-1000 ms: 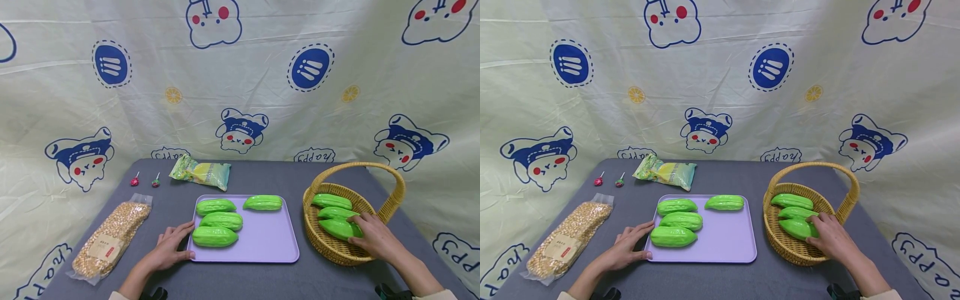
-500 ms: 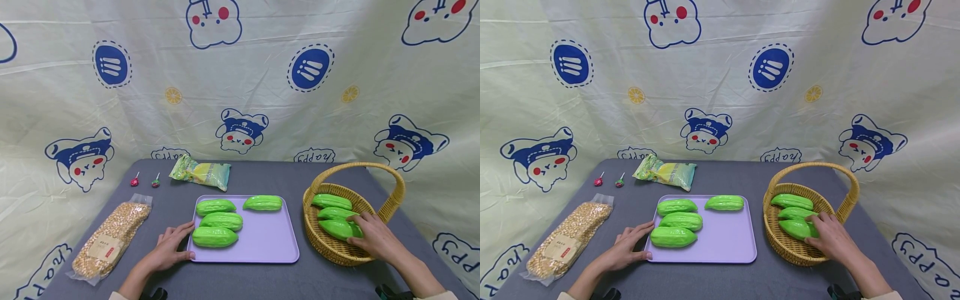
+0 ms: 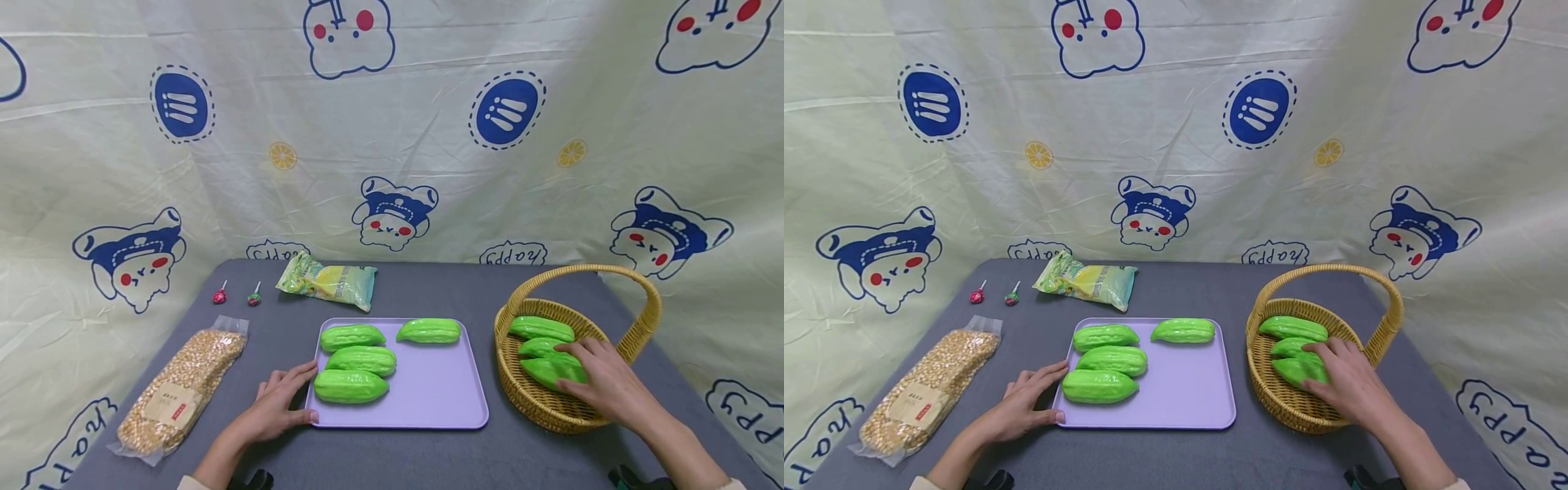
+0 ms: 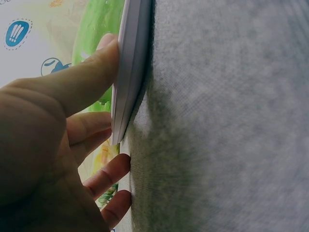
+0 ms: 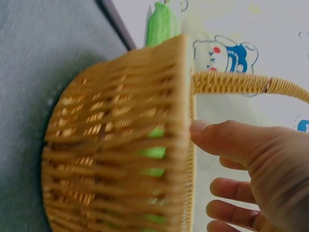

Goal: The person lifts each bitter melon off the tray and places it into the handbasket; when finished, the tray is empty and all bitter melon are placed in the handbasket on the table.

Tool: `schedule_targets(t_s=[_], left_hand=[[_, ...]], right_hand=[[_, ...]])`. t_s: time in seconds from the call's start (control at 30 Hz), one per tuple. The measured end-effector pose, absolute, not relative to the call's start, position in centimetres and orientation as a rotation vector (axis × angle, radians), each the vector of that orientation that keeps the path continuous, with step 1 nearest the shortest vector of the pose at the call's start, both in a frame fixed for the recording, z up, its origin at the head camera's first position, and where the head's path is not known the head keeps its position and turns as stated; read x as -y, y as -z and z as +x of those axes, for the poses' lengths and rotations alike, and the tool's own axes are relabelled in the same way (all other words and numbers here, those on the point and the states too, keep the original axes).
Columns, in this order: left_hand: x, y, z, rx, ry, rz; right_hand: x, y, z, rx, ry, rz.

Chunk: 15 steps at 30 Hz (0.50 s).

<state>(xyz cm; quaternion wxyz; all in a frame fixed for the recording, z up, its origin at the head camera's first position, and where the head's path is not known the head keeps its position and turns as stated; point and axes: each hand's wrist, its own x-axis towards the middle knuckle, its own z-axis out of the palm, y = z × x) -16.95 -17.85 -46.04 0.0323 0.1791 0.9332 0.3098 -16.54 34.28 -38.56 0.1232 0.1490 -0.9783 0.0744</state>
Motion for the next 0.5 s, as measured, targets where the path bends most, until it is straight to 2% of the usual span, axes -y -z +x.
schedule_targets(t_s=[0.5], left_hand=[[17.8, 46.0, -17.0, -2.868, -0.953, 0.55]], right_hand=[[-30.6, 37.2, -15.7, 2.603, -0.215, 0.605]])
